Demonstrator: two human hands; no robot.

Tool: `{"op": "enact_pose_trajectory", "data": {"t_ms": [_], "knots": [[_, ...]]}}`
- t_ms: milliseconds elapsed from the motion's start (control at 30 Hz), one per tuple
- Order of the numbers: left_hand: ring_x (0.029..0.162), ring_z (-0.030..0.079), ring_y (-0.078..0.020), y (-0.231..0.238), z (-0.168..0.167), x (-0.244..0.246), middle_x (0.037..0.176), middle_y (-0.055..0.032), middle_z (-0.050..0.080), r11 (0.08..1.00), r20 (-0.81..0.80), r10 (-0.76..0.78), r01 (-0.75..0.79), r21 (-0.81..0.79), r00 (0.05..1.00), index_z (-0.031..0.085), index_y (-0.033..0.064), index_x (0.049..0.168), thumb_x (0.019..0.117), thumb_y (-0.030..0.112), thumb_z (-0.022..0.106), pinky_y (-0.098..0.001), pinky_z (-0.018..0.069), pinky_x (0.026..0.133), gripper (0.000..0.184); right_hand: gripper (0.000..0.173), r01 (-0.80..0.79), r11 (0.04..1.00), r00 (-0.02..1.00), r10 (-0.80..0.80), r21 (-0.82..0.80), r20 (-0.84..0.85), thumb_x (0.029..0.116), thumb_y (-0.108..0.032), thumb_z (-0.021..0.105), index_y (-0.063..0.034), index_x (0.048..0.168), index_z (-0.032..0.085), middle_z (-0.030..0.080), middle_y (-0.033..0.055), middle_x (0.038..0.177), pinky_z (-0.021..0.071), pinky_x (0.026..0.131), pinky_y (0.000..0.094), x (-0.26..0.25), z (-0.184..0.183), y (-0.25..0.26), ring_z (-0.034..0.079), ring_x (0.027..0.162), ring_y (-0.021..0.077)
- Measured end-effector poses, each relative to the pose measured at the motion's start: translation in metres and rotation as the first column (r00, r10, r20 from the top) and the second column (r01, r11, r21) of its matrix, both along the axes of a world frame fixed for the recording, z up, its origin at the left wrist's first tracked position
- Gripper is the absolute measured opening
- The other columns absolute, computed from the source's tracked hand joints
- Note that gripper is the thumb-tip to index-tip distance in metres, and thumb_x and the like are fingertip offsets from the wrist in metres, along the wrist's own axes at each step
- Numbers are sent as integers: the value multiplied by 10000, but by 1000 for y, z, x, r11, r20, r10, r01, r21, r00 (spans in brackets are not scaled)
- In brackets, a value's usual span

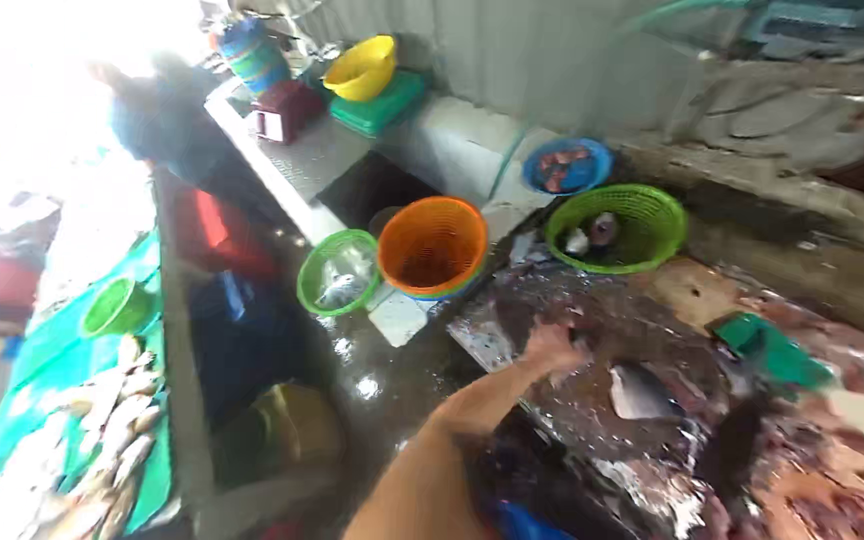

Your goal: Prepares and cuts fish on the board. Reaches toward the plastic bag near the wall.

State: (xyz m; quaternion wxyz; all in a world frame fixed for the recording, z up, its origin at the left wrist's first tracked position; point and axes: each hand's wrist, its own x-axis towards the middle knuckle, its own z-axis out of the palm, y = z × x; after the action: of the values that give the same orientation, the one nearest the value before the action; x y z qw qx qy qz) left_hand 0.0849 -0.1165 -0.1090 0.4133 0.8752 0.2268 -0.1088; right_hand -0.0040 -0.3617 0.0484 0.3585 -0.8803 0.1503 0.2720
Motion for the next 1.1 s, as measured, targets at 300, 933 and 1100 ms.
{"op": "enact_pose_trajectory", "data": {"t_ms": [300, 933, 1100], "knots": [[828, 679, -226, 15, 53, -20, 1000, -119, 683, 329, -203, 226, -270, -905, 953, 590, 81, 1229, 972, 100, 565, -409, 595, 750, 259, 509, 53, 998, 934, -59, 27, 352, 1063, -437, 436, 12, 1207, 630, 660, 137, 844, 565, 737, 499, 8, -154, -42, 667, 752, 253], [855, 731, -274, 92, -70, -98, 1060, -188, 709, 589, -196, 168, -258, -766, 966, 554, -28, 1324, 978, 56, 661, -451, 639, 759, 371, 550, -290, 916, 954, 301, -277, -1, 1073, -510, 397, -40, 1254, 618, 717, 166, 934, 588, 826, 544, -15, -140, 128, 728, 912, 344], [1098, 699, -281, 78, -5, -97, 1296, -166, 648, 470, -88, -22, -68, -880, 996, 344, 60, 1546, 997, 178, 667, -462, 609, 948, 648, 458, -48, 968, 882, 157, -246, 444, 1067, -436, 478, -5, 1150, 609, 615, 85, 674, 560, 557, 467, -1, -105, 98, 634, 575, 233]]}}
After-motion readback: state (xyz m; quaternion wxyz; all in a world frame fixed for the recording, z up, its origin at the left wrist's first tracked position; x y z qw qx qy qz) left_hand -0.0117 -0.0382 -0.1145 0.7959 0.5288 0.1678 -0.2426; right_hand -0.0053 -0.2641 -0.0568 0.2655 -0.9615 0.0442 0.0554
